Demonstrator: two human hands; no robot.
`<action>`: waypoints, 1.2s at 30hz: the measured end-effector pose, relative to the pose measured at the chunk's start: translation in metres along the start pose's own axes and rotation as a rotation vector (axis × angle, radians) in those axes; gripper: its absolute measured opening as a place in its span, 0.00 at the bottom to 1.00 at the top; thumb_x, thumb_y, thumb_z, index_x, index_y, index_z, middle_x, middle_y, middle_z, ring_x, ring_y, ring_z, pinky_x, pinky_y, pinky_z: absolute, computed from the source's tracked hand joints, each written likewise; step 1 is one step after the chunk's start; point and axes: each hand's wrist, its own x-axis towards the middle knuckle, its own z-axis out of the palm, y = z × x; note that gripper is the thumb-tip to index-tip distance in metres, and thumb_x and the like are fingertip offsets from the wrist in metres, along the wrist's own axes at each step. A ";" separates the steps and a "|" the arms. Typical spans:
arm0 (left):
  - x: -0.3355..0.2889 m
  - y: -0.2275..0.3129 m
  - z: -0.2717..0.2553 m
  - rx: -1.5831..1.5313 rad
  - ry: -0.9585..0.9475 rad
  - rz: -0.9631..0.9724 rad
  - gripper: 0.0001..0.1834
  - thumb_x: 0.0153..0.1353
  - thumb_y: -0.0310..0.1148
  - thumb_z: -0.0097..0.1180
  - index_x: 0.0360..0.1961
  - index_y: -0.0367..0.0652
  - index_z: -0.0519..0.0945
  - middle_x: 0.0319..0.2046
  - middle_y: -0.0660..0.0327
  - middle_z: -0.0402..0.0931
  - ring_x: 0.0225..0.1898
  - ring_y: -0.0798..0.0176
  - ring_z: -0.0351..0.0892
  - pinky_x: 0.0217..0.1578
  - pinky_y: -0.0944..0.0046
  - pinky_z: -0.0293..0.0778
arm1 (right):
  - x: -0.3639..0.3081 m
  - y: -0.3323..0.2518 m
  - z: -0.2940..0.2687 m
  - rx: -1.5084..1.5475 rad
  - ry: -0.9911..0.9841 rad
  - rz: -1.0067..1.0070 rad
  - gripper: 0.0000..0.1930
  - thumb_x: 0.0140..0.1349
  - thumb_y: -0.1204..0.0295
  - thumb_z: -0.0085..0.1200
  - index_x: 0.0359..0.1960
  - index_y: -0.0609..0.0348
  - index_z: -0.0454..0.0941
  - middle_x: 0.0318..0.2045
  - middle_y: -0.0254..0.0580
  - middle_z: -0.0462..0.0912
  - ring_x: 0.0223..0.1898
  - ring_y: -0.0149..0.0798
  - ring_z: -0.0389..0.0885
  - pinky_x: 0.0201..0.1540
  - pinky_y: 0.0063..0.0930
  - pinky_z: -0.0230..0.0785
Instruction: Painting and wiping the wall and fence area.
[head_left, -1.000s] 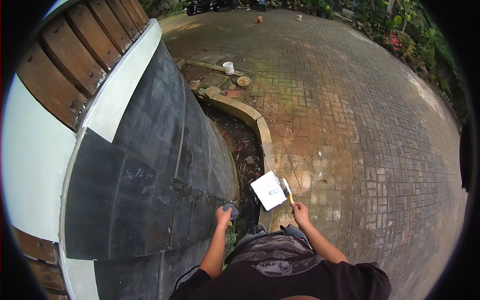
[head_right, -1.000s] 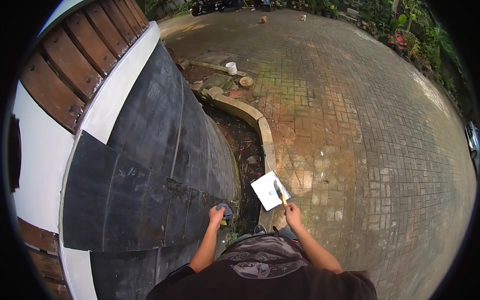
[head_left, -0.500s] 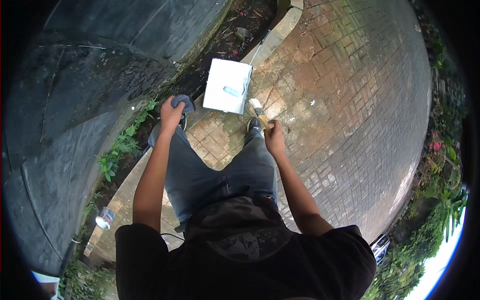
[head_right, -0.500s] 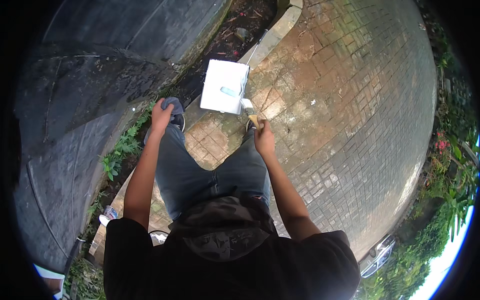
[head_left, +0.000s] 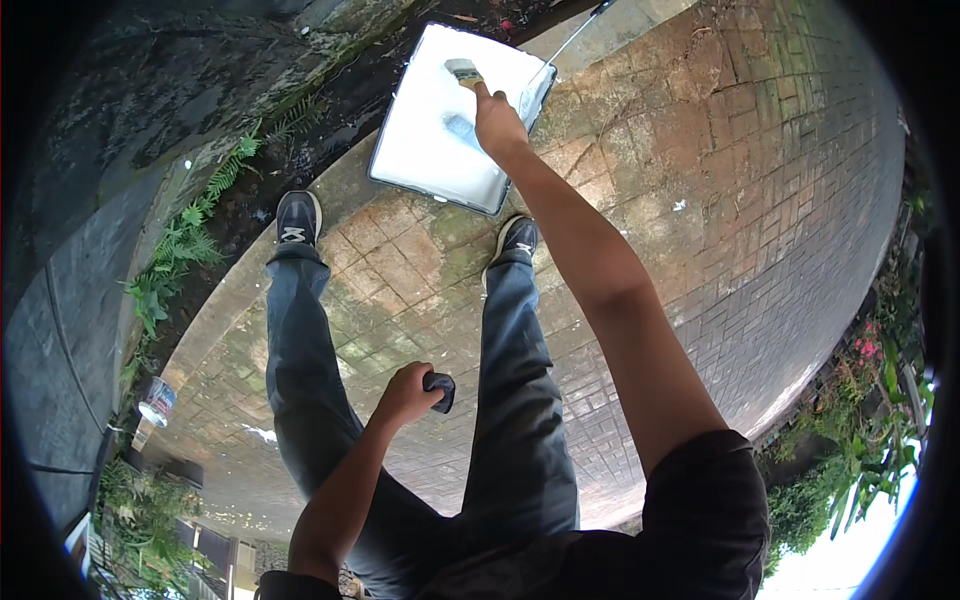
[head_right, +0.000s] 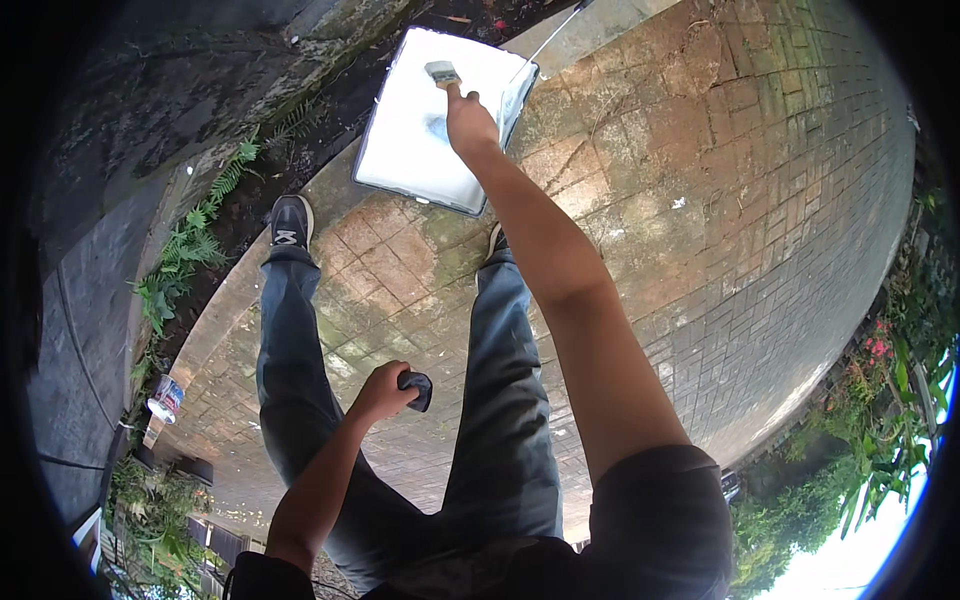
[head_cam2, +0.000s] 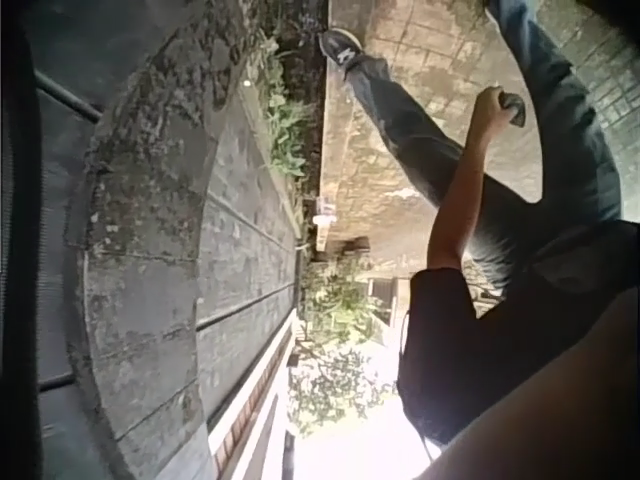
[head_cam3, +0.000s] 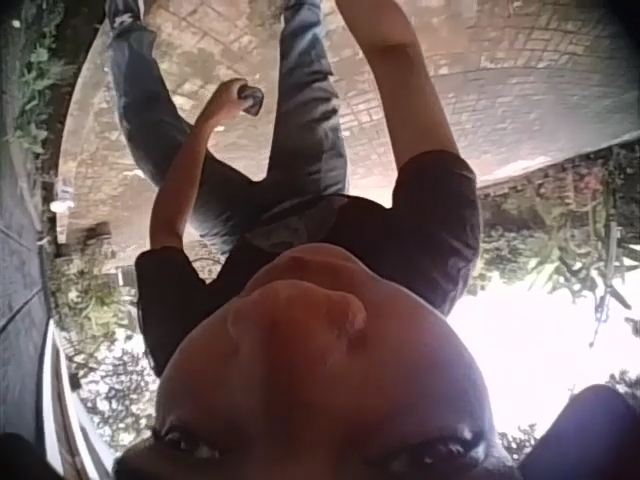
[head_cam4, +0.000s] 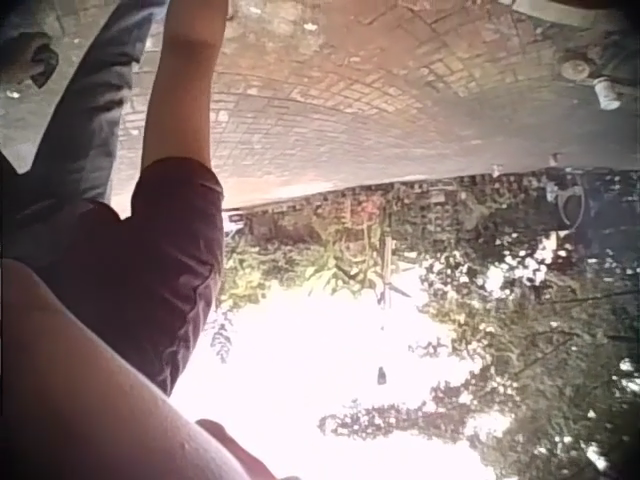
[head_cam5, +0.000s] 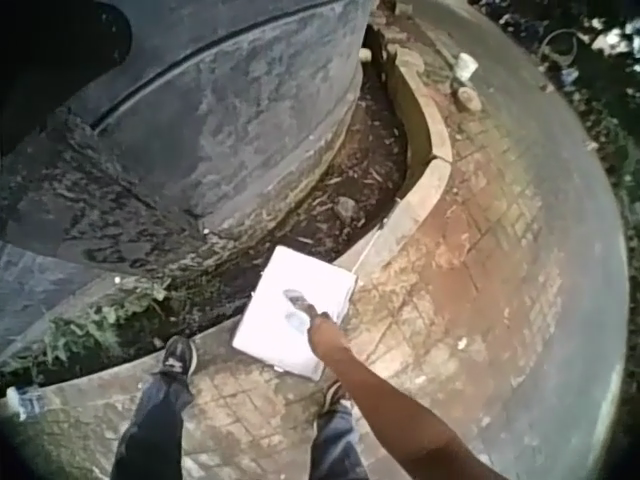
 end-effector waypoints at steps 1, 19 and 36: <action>0.004 -0.001 -0.001 0.058 0.073 0.024 0.16 0.43 0.32 0.62 0.32 0.35 0.76 0.30 0.48 0.75 0.34 0.45 0.76 0.35 0.55 0.71 | 0.007 0.000 0.009 -0.001 -0.002 0.003 0.19 0.59 0.80 0.43 0.53 0.63 0.62 0.41 0.65 0.73 0.38 0.59 0.80 0.38 0.43 0.77; 0.003 0.014 -0.050 -0.036 0.192 0.077 0.15 0.48 0.32 0.63 0.34 0.34 0.74 0.31 0.48 0.74 0.35 0.44 0.76 0.35 0.55 0.70 | 0.014 0.006 -0.007 0.000 -0.081 0.073 0.10 0.54 0.70 0.51 0.36 0.61 0.78 0.31 0.59 0.81 0.37 0.54 0.82 0.43 0.42 0.75; 0.013 0.017 -0.051 -0.095 0.173 0.069 0.16 0.48 0.34 0.62 0.34 0.34 0.74 0.34 0.47 0.73 0.38 0.43 0.75 0.38 0.54 0.70 | 0.044 0.099 -0.007 -0.112 -0.074 0.221 0.12 0.54 0.66 0.51 0.39 0.55 0.79 0.40 0.55 0.81 0.44 0.55 0.80 0.49 0.43 0.73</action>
